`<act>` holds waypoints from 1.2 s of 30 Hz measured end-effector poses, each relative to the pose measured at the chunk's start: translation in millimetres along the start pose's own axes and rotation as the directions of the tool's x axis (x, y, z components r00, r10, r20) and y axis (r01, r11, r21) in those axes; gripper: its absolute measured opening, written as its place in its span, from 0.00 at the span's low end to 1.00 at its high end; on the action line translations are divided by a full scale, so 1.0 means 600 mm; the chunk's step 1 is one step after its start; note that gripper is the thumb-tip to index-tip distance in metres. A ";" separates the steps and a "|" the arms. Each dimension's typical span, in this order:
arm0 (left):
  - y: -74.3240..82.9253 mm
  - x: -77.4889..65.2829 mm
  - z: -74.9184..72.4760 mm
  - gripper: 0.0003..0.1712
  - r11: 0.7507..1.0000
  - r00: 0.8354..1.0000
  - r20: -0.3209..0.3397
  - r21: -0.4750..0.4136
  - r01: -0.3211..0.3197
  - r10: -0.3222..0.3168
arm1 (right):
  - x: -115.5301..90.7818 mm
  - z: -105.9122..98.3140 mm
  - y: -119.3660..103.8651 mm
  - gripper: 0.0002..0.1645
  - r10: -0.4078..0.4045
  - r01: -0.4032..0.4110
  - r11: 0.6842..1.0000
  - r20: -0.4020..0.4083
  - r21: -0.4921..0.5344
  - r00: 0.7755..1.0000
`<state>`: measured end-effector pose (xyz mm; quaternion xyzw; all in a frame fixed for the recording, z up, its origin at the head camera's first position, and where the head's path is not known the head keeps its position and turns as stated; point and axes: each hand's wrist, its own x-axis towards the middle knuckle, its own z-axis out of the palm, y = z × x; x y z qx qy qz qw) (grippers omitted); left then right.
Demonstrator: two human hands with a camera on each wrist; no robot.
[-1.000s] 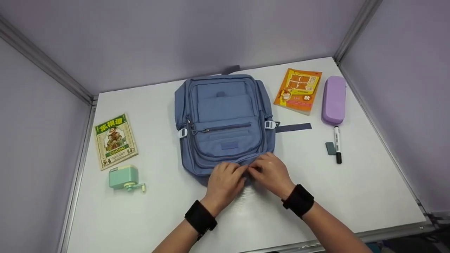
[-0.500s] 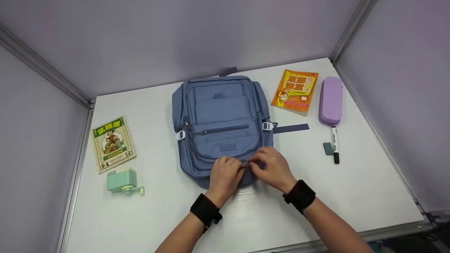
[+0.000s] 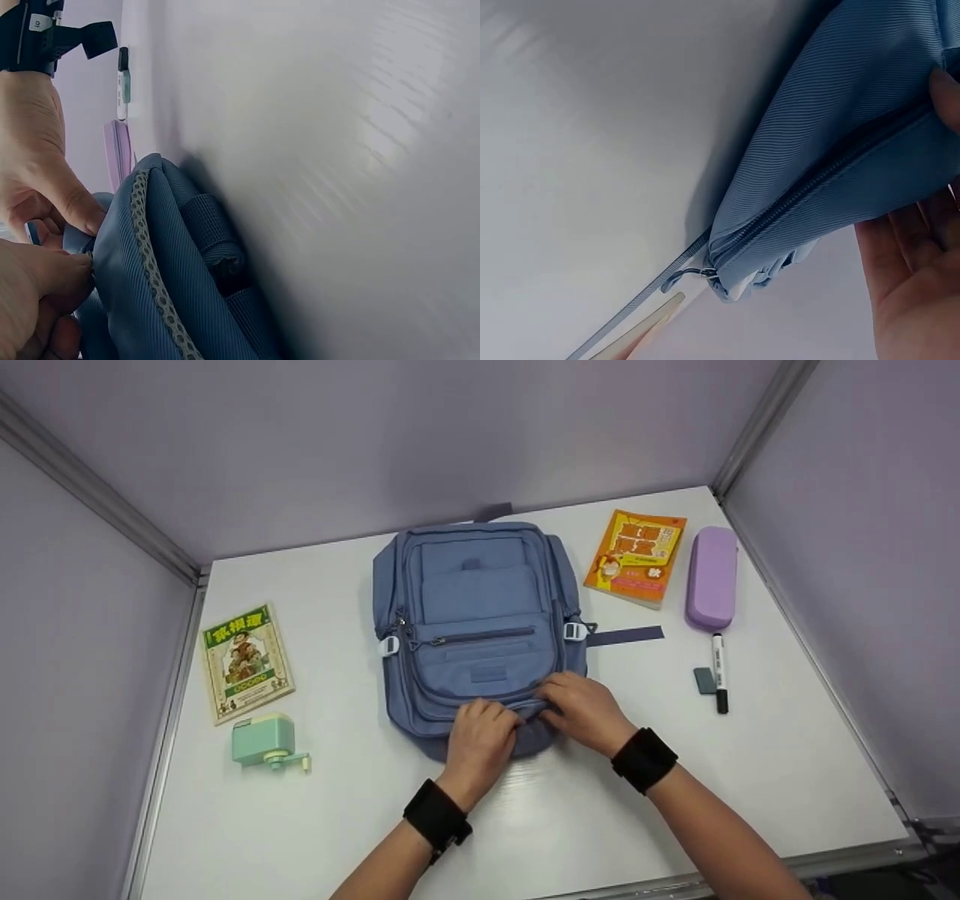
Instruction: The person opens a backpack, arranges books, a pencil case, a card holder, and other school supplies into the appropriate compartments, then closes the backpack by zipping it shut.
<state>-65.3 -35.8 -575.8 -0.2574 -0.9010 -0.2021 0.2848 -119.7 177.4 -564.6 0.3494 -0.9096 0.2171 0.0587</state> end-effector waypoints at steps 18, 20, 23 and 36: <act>-0.033 -0.050 -0.055 0.11 0.999 0.999 0.025 0.004 0.046 -0.046 | 0.006 -0.001 -0.008 0.10 0.066 -0.066 0.998 -0.023 -0.018 0.998; -0.041 -0.059 -0.062 0.11 0.998 0.998 0.019 0.004 0.068 -0.068 | 0.006 -0.003 -0.006 0.10 0.079 -0.079 0.997 -0.022 -0.014 0.997; -0.054 -0.070 -0.068 0.11 0.996 0.996 0.007 0.002 0.089 -0.089 | 0.005 -0.005 -0.005 0.10 0.086 -0.086 0.996 -0.026 -0.006 0.996; -0.059 -0.079 -0.078 0.09 0.988 0.986 0.070 0.052 0.144 -0.148 | 0.006 -0.009 -0.014 0.11 0.014 -0.014 0.999 0.026 0.035 1.000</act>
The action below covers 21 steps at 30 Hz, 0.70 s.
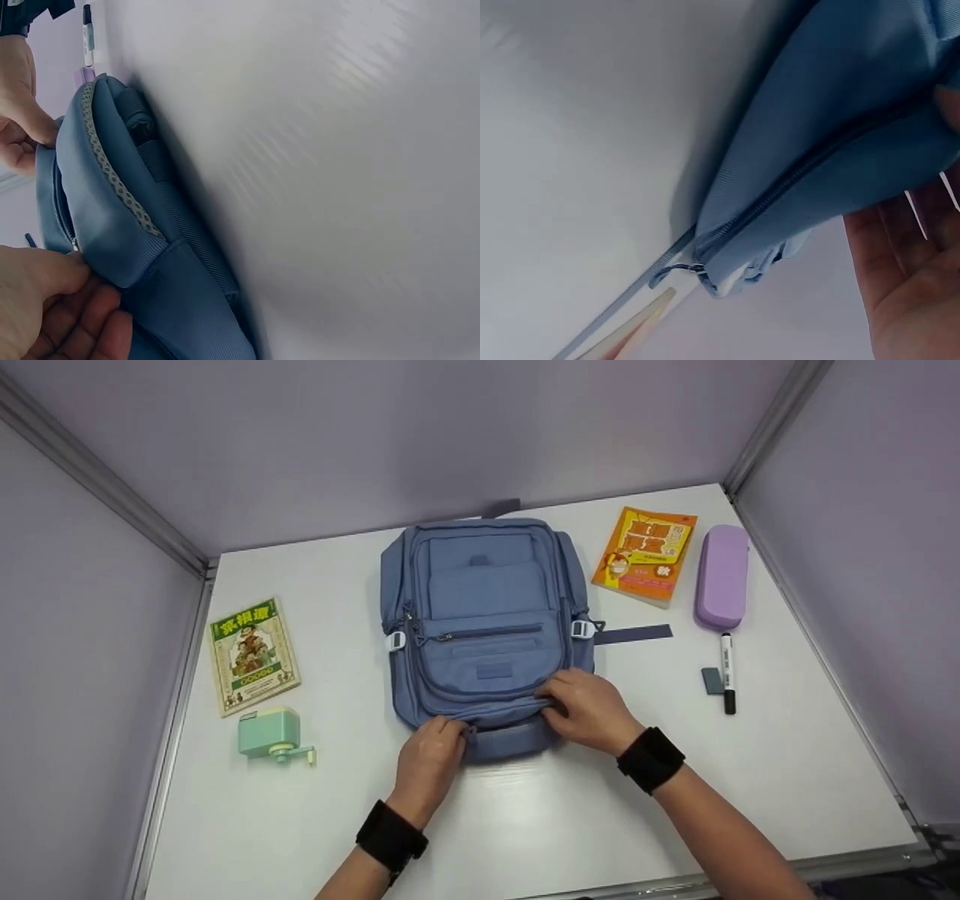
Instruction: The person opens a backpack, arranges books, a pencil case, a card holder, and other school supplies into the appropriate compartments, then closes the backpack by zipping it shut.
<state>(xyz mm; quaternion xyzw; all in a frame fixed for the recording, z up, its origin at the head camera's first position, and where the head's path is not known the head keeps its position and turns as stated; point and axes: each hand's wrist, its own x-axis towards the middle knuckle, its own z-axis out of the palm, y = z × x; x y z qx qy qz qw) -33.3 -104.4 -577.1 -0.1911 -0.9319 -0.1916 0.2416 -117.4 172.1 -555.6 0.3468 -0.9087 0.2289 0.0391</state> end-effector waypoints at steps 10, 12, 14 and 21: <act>0.002 0.001 0.004 0.07 0.999 0.999 0.015 -0.019 0.039 -0.039 | 0.041 0.036 -0.080 0.24 -0.158 0.159 0.986 0.025 -0.058 0.987; 0.001 0.000 0.005 0.07 0.999 1.000 0.004 -0.027 0.031 -0.031 | 0.047 0.045 -0.088 0.22 -0.159 0.160 0.984 0.013 -0.081 0.987; 0.000 0.000 0.004 0.07 0.999 1.000 -0.007 -0.029 0.025 -0.025 | 0.051 0.052 -0.093 0.19 -0.154 0.152 0.983 -0.008 -0.102 0.988; -0.005 -0.004 -0.001 0.08 0.999 1.000 -0.018 -0.034 0.015 -0.016 | 0.054 0.065 -0.098 0.09 -0.133 0.125 0.983 -0.051 -0.134 0.990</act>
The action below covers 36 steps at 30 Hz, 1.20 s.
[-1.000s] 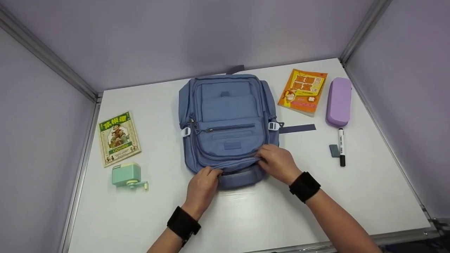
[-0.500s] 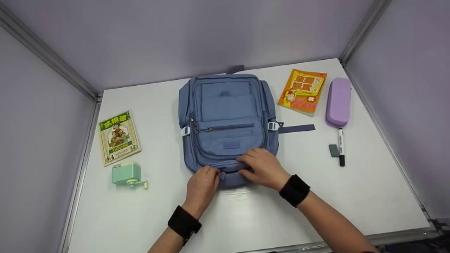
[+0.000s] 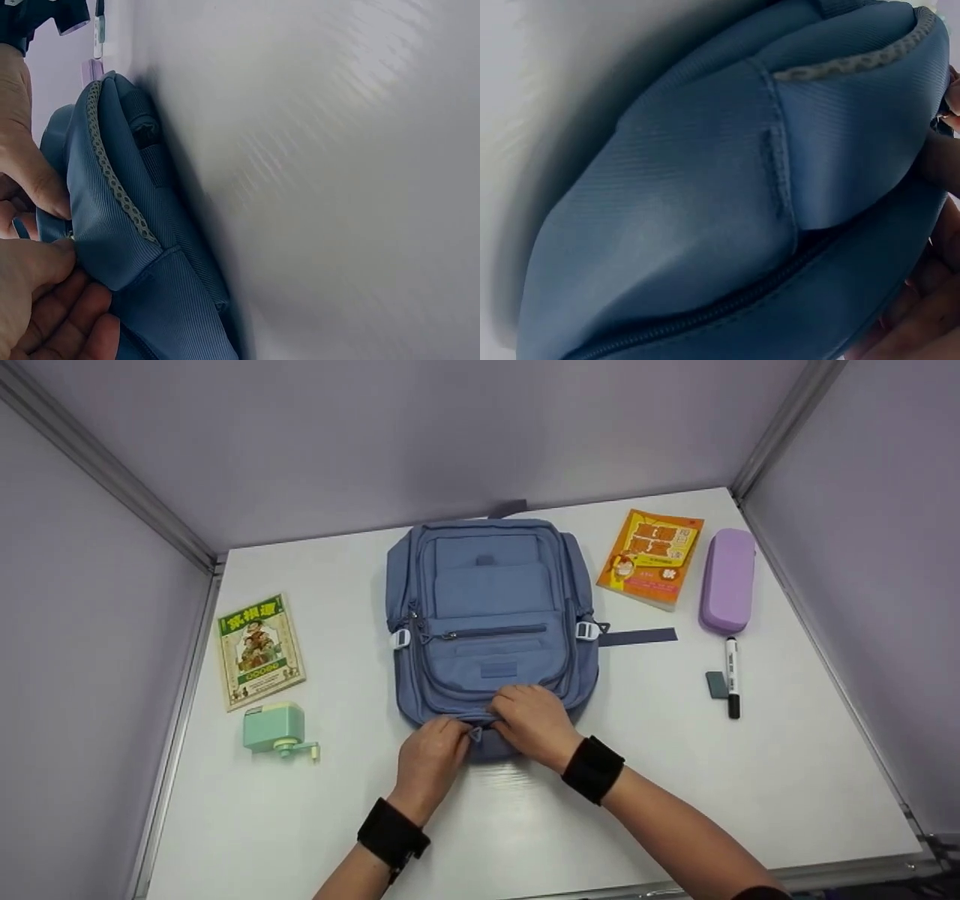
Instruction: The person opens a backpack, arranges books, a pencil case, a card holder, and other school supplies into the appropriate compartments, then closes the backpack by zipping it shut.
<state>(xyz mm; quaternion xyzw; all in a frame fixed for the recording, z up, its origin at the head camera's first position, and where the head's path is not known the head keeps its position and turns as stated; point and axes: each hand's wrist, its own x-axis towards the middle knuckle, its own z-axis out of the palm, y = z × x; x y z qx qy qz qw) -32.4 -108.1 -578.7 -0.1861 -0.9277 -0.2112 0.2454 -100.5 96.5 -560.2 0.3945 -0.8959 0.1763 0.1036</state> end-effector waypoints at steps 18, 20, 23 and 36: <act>-0.055 -0.025 -0.037 0.08 0.991 0.991 -0.016 0.006 0.132 -0.132 | -0.007 -0.014 0.002 0.09 0.071 -0.063 0.992 -0.069 0.105 0.995; -0.064 -0.029 -0.043 0.08 0.985 0.985 -0.010 0.012 0.170 -0.170 | -0.008 -0.016 0.004 0.09 0.080 -0.072 0.991 -0.068 0.113 0.994; -0.076 -0.030 -0.050 0.08 0.974 0.974 0.005 0.017 0.227 -0.228 | -0.009 -0.018 0.007 0.09 0.093 -0.085 0.989 -0.062 0.121 0.994; -0.102 -0.031 -0.055 0.07 0.932 0.930 0.066 0.000 0.363 -0.362 | -0.012 -0.022 0.007 0.11 0.086 -0.077 0.990 -0.070 0.117 0.994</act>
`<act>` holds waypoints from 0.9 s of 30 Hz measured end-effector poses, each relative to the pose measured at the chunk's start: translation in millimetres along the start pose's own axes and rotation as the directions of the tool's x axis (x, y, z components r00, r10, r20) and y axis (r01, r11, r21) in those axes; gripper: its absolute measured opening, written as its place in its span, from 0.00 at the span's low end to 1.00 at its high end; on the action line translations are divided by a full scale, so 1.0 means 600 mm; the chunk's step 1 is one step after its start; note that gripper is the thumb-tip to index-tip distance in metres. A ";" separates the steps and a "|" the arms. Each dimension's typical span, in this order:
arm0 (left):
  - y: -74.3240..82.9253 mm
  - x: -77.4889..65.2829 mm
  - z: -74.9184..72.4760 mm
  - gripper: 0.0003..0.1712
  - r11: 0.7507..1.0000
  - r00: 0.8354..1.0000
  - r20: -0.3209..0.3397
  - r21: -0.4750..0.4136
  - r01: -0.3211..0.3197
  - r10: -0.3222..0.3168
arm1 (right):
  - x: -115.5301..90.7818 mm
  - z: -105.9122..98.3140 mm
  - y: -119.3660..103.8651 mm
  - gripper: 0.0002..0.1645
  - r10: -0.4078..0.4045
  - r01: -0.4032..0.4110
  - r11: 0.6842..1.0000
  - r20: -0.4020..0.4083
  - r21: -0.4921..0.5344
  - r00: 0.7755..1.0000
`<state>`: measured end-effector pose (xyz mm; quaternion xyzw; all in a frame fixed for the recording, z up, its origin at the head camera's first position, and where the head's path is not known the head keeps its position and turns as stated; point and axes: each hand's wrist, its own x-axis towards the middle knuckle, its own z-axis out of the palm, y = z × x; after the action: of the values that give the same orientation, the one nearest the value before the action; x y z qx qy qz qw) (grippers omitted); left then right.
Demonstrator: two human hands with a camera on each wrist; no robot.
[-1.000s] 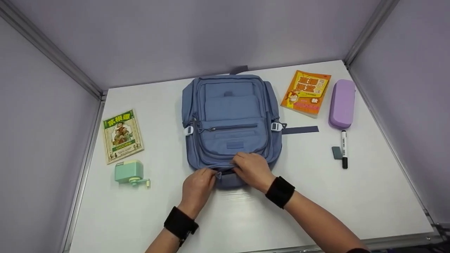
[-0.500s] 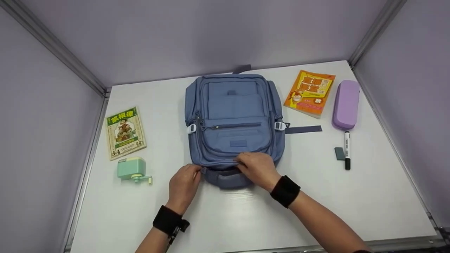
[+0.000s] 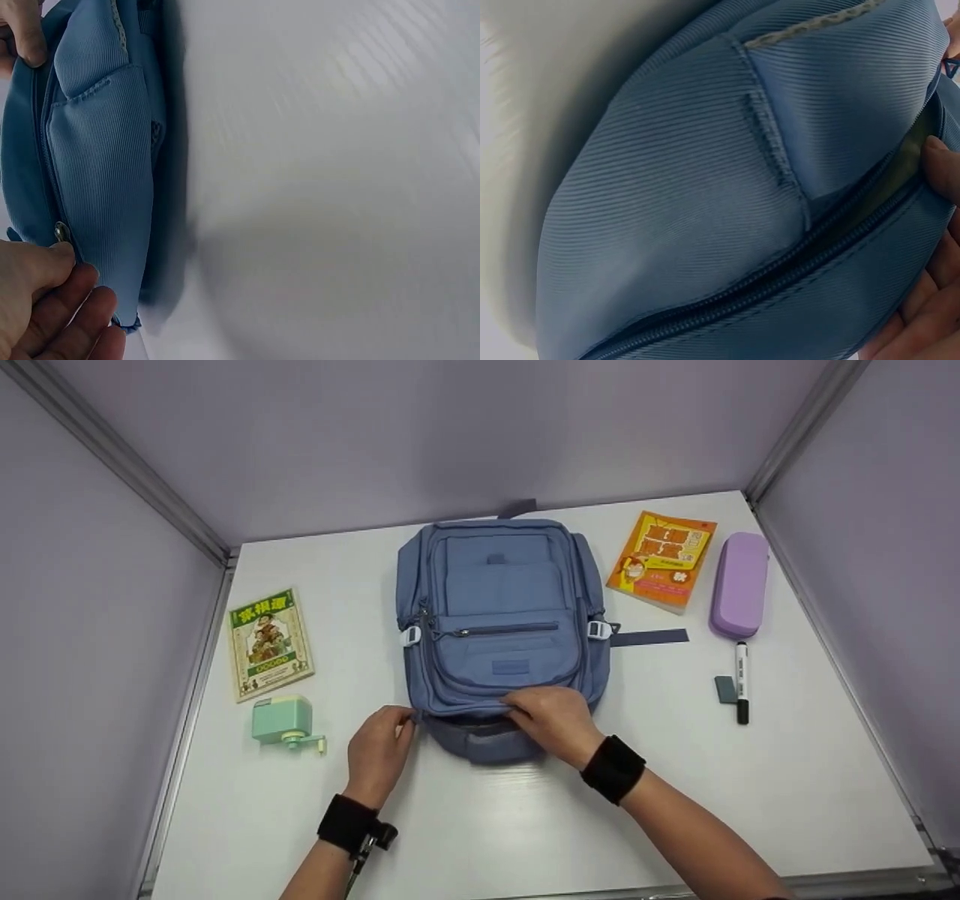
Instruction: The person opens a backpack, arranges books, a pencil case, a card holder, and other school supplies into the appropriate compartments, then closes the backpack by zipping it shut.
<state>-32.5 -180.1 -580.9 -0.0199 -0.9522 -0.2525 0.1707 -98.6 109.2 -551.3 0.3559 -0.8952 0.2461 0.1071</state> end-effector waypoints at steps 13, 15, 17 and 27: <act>0.003 0.008 0.002 0.05 1.000 0.998 0.049 0.006 0.029 -0.029 | -0.008 -0.002 -0.005 0.17 0.018 -0.020 1.000 0.104 0.015 0.994; 0.003 0.009 0.001 0.05 0.999 0.998 0.053 0.005 0.035 -0.035 | -0.005 -0.003 -0.008 0.19 0.016 -0.019 1.000 0.118 0.021 0.993; 0.002 0.008 -0.001 0.05 0.999 0.998 0.054 0.005 0.042 -0.042 | 0.000 -0.002 -0.012 0.22 0.008 -0.011 1.000 0.126 0.026 0.992; -0.001 0.004 -0.004 0.05 0.999 0.999 0.025 0.013 0.030 -0.030 | 0.020 0.009 -0.033 0.23 -0.067 0.064 0.998 0.123 0.027 0.990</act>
<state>-34.1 -181.7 -578.3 -0.0077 -0.9561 -0.2485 0.1550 -93.7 87.3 -544.2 0.4007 -0.8851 0.2301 0.0553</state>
